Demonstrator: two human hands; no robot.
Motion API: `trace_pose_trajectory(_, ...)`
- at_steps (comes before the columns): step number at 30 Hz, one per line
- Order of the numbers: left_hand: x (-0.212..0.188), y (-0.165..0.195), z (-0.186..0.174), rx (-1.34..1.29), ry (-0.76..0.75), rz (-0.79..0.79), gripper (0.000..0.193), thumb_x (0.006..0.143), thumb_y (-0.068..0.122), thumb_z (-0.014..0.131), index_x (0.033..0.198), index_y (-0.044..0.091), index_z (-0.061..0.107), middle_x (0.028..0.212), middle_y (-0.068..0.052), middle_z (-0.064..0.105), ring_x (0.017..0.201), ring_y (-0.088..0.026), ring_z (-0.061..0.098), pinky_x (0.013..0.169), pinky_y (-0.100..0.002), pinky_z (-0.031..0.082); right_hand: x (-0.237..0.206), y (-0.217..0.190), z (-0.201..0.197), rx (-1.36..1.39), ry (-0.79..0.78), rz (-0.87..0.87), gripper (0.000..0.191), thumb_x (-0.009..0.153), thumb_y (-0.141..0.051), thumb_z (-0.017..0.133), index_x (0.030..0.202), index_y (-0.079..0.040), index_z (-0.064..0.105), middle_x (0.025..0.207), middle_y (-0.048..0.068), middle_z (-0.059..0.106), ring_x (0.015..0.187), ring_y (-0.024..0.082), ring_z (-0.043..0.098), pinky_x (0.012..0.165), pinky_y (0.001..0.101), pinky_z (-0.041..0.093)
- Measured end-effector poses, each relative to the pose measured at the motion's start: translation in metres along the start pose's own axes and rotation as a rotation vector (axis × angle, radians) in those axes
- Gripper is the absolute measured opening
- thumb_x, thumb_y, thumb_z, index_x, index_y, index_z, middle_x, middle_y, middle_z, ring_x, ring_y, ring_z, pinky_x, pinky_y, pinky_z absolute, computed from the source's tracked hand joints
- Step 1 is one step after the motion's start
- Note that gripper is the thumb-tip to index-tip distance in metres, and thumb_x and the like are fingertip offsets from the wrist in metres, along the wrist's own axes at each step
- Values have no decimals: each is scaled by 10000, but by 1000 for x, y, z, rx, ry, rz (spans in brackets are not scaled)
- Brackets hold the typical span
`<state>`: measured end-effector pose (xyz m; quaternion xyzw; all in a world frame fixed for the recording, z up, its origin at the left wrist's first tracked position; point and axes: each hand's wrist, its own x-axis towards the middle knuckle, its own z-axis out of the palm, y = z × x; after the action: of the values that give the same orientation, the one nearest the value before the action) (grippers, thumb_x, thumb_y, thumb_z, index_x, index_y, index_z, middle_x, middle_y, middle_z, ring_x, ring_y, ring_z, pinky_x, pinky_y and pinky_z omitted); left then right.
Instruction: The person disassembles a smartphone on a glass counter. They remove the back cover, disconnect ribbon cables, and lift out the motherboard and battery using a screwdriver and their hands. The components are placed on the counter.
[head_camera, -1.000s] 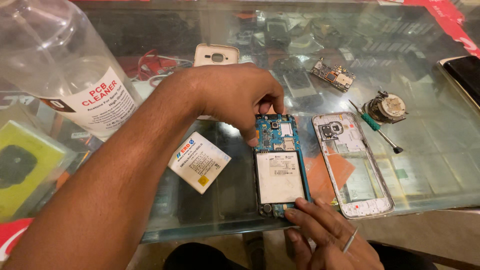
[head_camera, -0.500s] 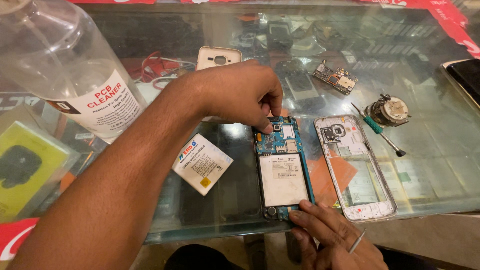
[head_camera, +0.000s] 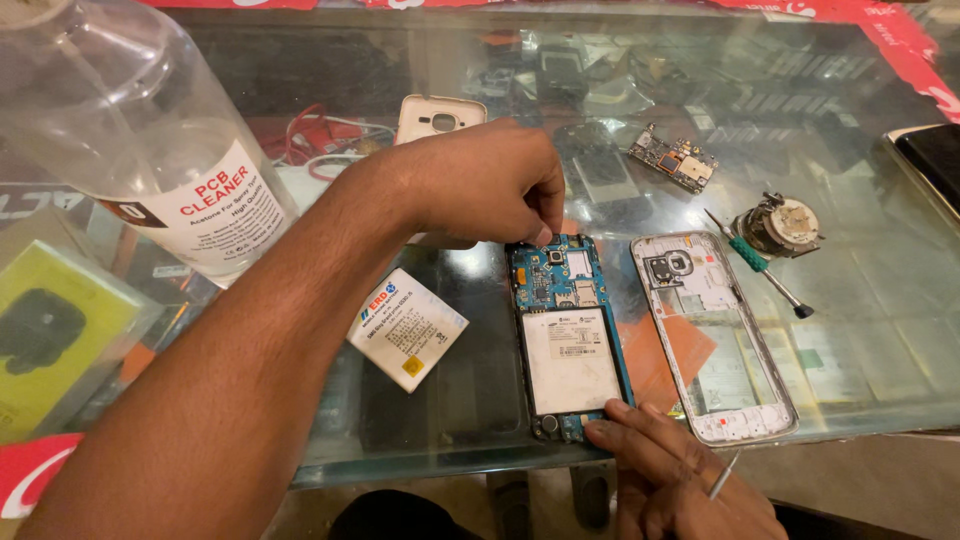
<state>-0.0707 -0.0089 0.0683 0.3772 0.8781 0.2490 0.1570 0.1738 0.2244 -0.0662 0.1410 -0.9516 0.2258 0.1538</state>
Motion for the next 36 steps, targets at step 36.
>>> trace_pose_trajectory(36, -2, 1, -2, -41, -45, -42, 322, 603, 87, 877, 915, 57, 804, 774, -51, 774, 681, -158, 725, 618, -318, 568, 7, -22, 8, -98, 177, 164, 351, 729, -1, 729, 934, -273, 812, 1083, 3, 788, 993, 183, 760, 893, 351, 595)
